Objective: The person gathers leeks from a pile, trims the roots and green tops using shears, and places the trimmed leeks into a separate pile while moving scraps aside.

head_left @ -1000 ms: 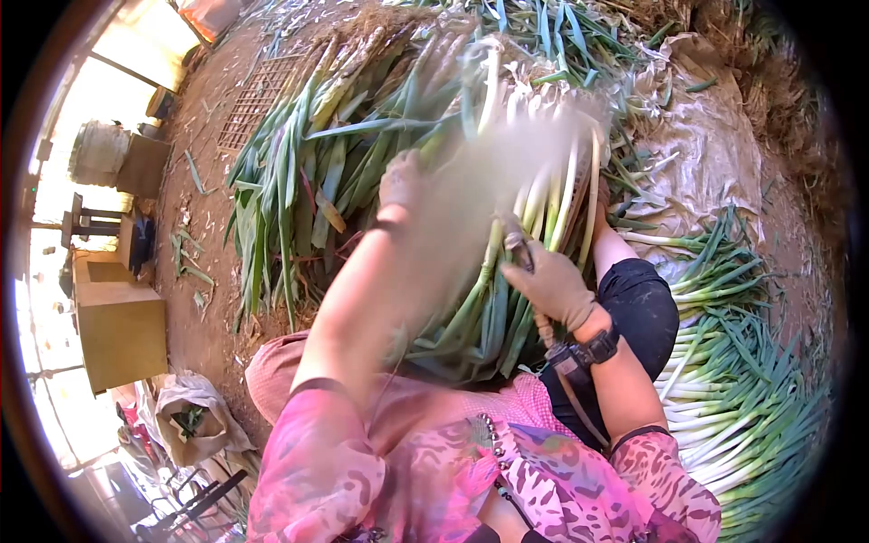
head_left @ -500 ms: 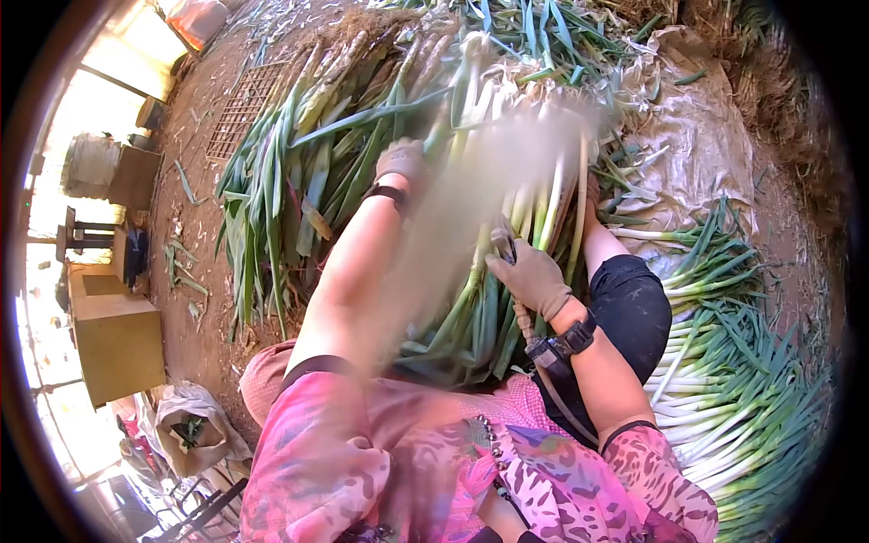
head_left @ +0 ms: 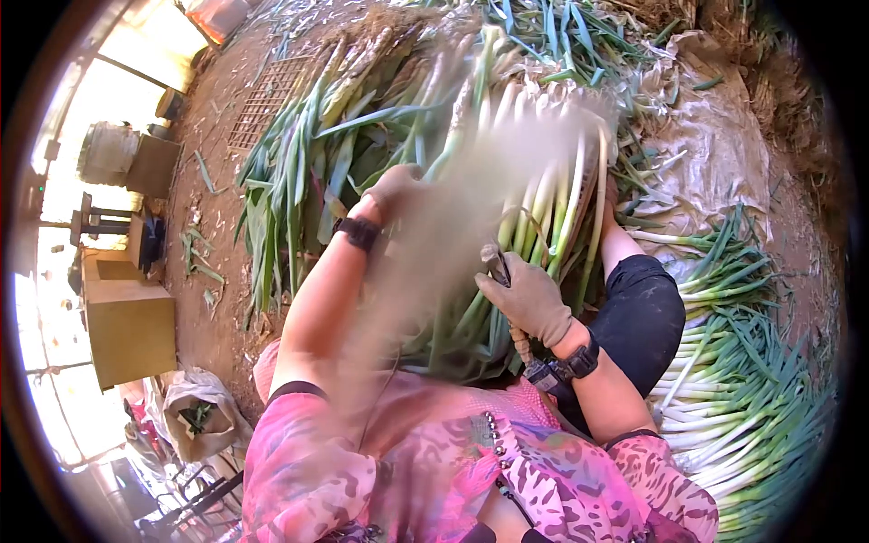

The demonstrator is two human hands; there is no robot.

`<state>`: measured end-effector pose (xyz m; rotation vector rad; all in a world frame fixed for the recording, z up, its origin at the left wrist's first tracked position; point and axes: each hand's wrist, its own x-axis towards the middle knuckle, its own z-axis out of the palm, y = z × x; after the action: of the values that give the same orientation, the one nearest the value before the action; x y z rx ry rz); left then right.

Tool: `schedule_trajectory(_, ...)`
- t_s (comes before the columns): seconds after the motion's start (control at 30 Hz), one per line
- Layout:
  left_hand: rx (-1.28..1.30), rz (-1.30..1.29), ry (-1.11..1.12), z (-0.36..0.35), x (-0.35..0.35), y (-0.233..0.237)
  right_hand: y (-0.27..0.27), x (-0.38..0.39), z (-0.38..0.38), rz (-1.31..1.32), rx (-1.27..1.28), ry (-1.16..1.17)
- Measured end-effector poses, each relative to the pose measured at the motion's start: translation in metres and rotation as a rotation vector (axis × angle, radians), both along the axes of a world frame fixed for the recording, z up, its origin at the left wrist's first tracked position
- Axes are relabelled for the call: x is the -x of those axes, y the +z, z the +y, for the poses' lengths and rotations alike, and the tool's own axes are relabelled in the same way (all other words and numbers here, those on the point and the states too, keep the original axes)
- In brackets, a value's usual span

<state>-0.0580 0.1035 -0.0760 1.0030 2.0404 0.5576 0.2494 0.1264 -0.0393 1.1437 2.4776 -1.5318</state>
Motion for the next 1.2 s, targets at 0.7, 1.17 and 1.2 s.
schedule_trajectory(0.7, -0.082, 0.106, 0.066, -0.042, 0.005, -0.1, -0.103, 0.095, 0.077, 0.094, -0.155, 0.092)
schedule_trajectory(1.17, -0.027, -0.84, 0.696, -0.048, 0.02, -0.063, -0.026, -0.014, -0.026, 0.098, 0.329, 0.075)
schedule_trajectory(1.2, -0.056, -0.572, 0.493, -0.054, 0.029, -0.073, -0.019, -0.017, -0.031, 0.067, 0.274, 0.08)
